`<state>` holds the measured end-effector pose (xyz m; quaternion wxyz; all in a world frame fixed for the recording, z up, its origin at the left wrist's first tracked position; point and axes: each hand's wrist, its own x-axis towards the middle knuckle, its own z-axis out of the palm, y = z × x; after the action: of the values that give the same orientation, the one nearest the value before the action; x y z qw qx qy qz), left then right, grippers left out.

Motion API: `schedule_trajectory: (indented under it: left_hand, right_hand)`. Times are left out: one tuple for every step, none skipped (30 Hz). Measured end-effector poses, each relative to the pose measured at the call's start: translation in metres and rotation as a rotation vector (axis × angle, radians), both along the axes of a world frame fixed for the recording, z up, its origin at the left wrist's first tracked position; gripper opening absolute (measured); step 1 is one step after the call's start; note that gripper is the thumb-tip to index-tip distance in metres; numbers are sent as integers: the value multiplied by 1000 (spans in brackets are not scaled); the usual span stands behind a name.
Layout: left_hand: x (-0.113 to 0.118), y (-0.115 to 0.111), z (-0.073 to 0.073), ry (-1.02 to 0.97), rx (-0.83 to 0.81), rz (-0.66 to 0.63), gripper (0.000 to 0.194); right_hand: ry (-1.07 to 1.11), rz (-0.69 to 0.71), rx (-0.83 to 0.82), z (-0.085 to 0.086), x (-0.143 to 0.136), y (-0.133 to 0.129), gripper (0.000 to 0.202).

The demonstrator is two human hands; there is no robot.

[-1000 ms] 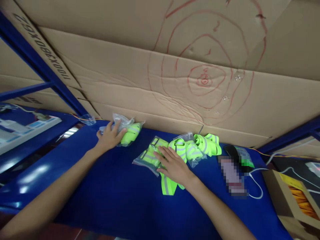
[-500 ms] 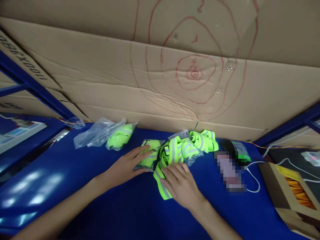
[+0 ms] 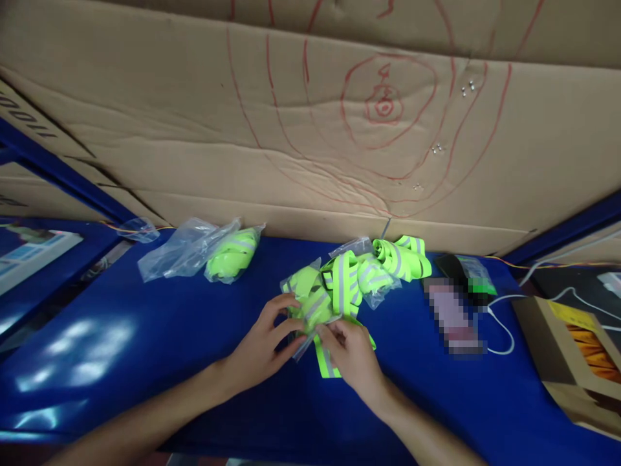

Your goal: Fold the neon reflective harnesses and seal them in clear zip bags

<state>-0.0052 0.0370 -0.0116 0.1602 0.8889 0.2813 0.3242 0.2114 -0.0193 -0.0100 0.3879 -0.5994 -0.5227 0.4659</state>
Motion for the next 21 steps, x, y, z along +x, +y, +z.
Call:
schedule_trajectory:
  left_hand:
    - [-1,2,-1,1,7,-7,14]
    - [-2,3,-2,-4,5,-13,15]
    - [-3,4,-2,-14,-1,-13,15]
    - [-3,5,-2,-26,-12,-7,15]
    - [-4,6,-2,-37,-23,5,14]
    - [-4,5,-2,-44,-31,27,14]
    - [-3,4,-2,-45,-24,59,14]
    - [-3,3,-1,-40,7,93,14]
    - [-2,1,0,-34,66,119,13]
    - [-1,-1,0,-29,144,134,12]
    - [0,-4,1,-25,226,135,11]
    - [1,-6,1,-16,290,126,12]
    - [2,-8,0,-1,322,111,15]
    - [3,-9,0,13,322,100,18]
    - [4,-10,-1,30,296,97,19]
    - [4,-10,-2,41,257,95,18]
    - [4,-10,-3,45,213,89,16]
    - [4,-9,-4,39,167,74,12]
    - [3,-9,-4,30,123,54,8]
    - [3,-8,-4,21,76,31,5]
    - [3,-8,-3,14,28,4,4]
  right_hand:
    - [-12,-7,-21,-1,2,1,46]
    - [-9,-12,-38,-3,4,2,45]
    - [13,-17,-50,-4,5,2,44]
    - [55,-22,-56,-6,6,3,45]
    - [111,-21,-60,-8,6,4,45]
    - [170,-18,-62,-10,6,4,45]
    - [218,-12,-58,-11,5,5,45]
    - [248,-6,-48,-12,5,4,43]
    - [262,0,-31,-13,4,4,41]
    - [262,7,-3,-13,3,3,38]
    - [248,11,39,-12,2,2,35]
    - [224,15,89,-12,1,0,31]
    - [192,22,140,-12,1,-1,28]
    - [155,33,186,-11,0,-2,25]
    - [119,45,221,-11,-1,-3,24]
    - [86,58,239,-11,-1,-4,23]
    - [59,70,241,-12,-1,-4,23]
    - [39,80,227,-12,-1,-3,23]
    - [25,83,205,-13,-1,-3,24]
    - [14,81,181,-14,-1,-2,25]
    - [6,75,161,-15,-1,-2,26]
